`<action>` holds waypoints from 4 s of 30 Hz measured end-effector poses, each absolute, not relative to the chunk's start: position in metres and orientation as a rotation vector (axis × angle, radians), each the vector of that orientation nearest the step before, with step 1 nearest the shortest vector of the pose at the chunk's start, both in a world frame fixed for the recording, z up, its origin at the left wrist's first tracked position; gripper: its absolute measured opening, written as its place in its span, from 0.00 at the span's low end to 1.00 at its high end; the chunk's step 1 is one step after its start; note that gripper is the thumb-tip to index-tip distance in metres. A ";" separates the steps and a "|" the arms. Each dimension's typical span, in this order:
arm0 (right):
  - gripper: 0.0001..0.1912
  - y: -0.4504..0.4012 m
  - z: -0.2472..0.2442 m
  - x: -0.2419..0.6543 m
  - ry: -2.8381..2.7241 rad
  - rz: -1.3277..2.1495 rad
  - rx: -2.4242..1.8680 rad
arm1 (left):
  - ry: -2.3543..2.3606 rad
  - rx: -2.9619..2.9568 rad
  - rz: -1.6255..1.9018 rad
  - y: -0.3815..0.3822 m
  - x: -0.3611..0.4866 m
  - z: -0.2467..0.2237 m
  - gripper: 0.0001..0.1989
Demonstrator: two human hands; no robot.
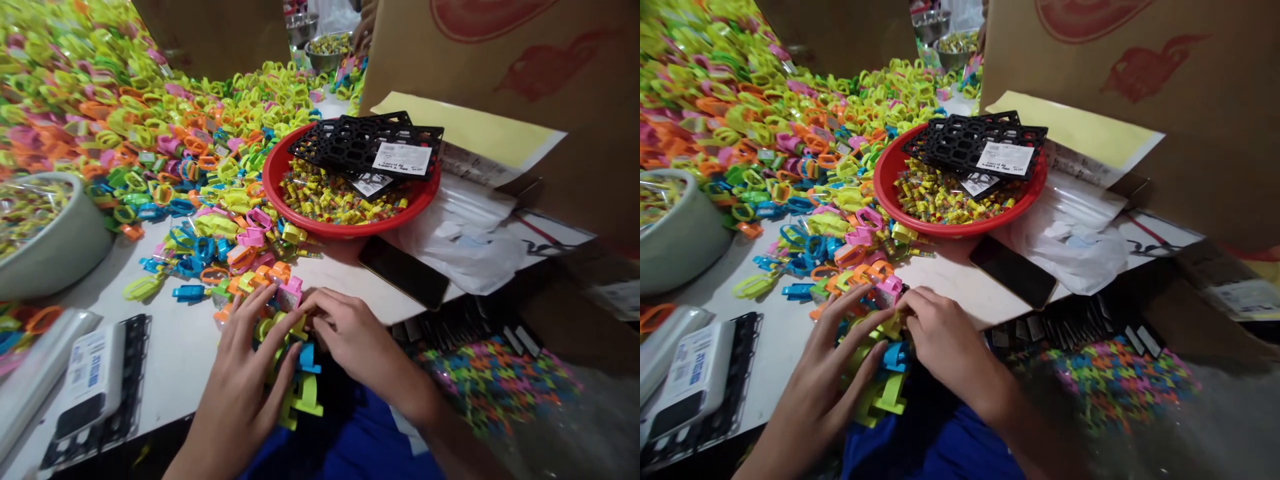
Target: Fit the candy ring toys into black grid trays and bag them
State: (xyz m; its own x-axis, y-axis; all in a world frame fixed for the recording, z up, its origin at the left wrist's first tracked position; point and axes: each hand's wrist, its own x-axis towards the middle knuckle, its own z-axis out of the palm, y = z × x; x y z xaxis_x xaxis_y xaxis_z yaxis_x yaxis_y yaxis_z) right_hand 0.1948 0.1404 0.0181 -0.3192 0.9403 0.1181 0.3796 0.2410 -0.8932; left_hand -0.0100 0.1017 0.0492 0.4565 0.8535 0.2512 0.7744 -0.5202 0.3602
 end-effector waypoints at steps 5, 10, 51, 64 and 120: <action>0.16 0.141 0.013 0.197 -1.540 1.049 -1.060 | 1.471 2.459 0.660 0.098 -0.011 0.047 0.20; 0.23 0.131 0.011 0.183 -1.556 1.016 -0.973 | 1.444 2.503 0.666 0.097 -0.011 0.048 0.20; 0.08 0.119 -0.031 0.220 -1.130 1.361 -1.094 | 1.219 2.870 0.783 0.087 -0.043 0.014 0.41; 0.06 0.112 -0.041 0.211 -1.475 1.158 -1.320 | 1.153 3.029 0.741 0.110 -0.028 0.032 0.33; 0.05 0.189 0.018 0.186 -1.861 0.873 -1.117 | 1.411 2.613 0.886 0.116 -0.025 0.026 0.25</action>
State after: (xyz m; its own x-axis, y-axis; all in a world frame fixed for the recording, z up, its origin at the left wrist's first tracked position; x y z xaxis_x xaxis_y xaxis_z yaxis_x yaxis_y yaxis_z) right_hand 0.1862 0.1888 0.0181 -0.3085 0.9120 0.2703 0.3752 0.3778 -0.8464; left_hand -0.0246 0.1159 0.0257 0.4220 0.7795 0.4629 0.7555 -0.5846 0.2957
